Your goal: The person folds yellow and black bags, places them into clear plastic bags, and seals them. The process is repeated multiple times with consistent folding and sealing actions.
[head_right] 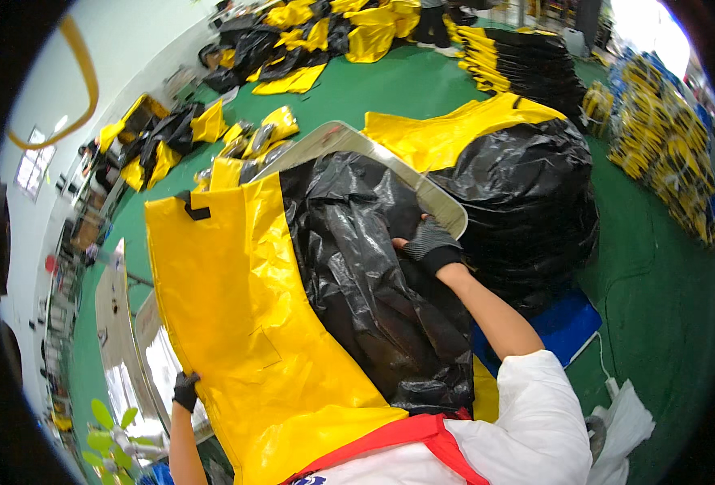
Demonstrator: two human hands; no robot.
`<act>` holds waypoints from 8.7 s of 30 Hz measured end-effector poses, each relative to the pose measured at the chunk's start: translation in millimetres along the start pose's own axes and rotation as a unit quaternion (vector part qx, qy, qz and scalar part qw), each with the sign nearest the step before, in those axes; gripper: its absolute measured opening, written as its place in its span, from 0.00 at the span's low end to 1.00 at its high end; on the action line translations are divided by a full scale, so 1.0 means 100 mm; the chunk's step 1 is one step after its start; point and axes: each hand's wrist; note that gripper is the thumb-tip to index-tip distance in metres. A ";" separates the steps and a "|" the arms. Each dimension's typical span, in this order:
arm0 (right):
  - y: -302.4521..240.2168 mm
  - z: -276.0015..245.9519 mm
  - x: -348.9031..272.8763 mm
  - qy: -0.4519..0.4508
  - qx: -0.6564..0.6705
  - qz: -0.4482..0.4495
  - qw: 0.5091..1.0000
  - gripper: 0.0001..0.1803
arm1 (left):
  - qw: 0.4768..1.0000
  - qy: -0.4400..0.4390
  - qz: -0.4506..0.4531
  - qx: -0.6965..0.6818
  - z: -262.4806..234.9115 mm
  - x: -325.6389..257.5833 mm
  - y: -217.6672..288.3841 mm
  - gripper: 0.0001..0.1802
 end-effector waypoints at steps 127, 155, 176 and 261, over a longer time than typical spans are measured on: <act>-0.66 -0.02 -0.23 -0.163 -0.288 -0.196 0.923 0.38 | 0.886 0.340 -0.066 0.307 1.76 -2.23 -1.15 0.26; -1.79 -0.55 0.04 -0.320 -0.076 -0.430 0.841 0.15 | 0.626 -0.125 0.605 0.476 3.67 -0.12 0.56 0.22; -1.41 0.49 0.48 -0.340 0.041 -0.297 0.892 0.23 | 0.975 0.176 -0.007 -0.133 0.87 -2.21 -0.82 0.26; 0.10 -0.02 0.20 0.143 0.666 0.142 0.718 0.23 | 0.786 0.101 0.408 0.453 4.63 0.45 1.36 0.40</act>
Point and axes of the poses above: each hand's wrist, its own x-axis towards the middle knuckle, its own z-axis out of the palm, y = z × x, and after that the axes turned 10 degrees about -z, right-handed
